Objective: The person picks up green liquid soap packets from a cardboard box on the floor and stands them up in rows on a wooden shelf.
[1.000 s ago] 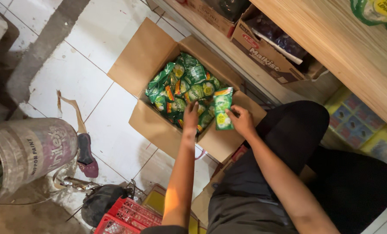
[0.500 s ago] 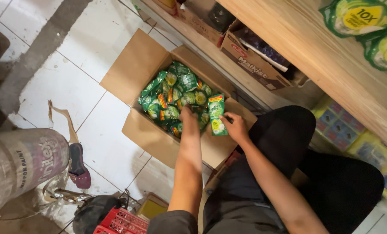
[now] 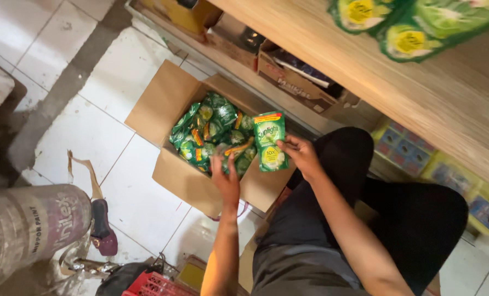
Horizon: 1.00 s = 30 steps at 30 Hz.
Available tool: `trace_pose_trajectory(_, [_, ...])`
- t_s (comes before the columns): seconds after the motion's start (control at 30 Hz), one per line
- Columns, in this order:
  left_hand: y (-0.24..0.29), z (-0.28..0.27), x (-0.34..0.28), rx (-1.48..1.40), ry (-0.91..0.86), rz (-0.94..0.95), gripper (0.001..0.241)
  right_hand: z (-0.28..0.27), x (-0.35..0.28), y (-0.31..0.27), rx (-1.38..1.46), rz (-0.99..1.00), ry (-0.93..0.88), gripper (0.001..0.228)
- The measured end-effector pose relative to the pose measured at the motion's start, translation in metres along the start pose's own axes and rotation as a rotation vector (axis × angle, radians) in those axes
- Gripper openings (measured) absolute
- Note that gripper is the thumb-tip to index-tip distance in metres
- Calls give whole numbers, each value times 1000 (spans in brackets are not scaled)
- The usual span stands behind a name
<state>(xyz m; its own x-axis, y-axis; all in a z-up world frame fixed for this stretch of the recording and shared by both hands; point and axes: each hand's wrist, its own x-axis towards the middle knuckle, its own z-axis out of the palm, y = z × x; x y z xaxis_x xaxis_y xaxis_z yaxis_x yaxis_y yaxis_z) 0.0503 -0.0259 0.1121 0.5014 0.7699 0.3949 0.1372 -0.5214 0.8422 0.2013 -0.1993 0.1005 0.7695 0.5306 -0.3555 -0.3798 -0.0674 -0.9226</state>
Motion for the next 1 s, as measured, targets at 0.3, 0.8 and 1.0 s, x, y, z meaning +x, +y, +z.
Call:
trace_pose_trajectory(0.3, [119, 16, 24, -462, -222, -305, 23, -41, -92, -131, 133, -215, -123, 21])
trace_pose_trajectory(0.8, [359, 58, 15, -897, -928, -372, 26, -118, -237, -269, 18, -514, 511, 20])
trace_pose_trajectory(1.0, [387, 69, 15, -951, -872, -112, 24, -161, -265, -300, -256, -453, 488, 20])
